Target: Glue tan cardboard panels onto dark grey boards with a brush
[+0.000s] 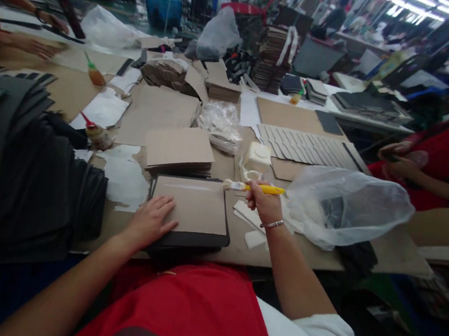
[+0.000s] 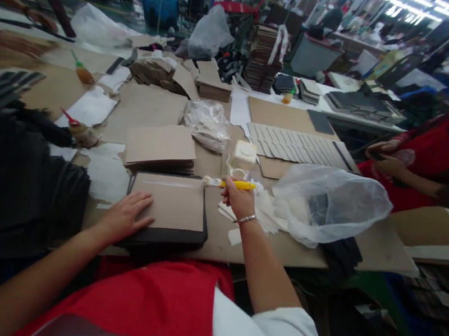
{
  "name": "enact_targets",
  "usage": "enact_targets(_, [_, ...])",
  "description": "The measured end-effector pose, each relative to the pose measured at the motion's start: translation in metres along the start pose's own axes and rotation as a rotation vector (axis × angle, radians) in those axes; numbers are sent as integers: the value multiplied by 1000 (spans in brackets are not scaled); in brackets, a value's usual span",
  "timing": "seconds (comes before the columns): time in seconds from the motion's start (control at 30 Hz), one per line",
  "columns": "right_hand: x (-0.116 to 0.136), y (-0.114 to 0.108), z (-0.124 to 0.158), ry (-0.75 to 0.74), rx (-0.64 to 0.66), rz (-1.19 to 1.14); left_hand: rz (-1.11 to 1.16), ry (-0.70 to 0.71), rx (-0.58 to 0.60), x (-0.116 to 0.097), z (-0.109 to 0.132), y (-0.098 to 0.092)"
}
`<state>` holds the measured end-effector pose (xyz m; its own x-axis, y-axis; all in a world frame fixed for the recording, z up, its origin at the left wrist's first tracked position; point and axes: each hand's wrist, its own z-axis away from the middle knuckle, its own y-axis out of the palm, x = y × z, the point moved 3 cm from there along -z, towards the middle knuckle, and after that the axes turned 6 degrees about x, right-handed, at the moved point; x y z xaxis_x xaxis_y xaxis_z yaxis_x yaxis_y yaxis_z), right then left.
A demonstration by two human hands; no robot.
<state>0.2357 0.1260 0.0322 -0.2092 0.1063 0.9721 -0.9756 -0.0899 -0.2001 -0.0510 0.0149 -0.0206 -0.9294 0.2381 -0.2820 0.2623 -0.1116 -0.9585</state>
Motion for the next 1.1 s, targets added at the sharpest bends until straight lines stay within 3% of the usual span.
enact_targets(0.1, [-6, -28, 19, -96, 38, 29, -12, -3, -20, -2, 10, 7])
enact_targets(0.17, [-30, -45, 27, -99, 44, 192, -32, -19, -26, -4, 18, 10])
enact_targets(0.23, [-67, -54, 30, -79, 40, 495, -51, -35, -27, -8, 26, 12])
enact_targets(0.37, [-142, -44, 23, -103, 84, 1151, -123, -100, 9, -18, 36, 8])
enact_targets(0.5, [-184, -30, 15, -132, 113, 1234, -220, -108, 62, -25, 35, 1])
enact_targets(0.67, [-199, -36, 17, -175, 129, 1207, -280, -100, 76, -28, 33, -4])
enact_targets(0.93, [-201, -47, 22, -189, 115, 1083, -232, -106, 155, -25, 27, -17])
enact_targets(1.1, [-191, -46, 26, -185, -13, 962, -141, -49, 33, -37, 17, -23])
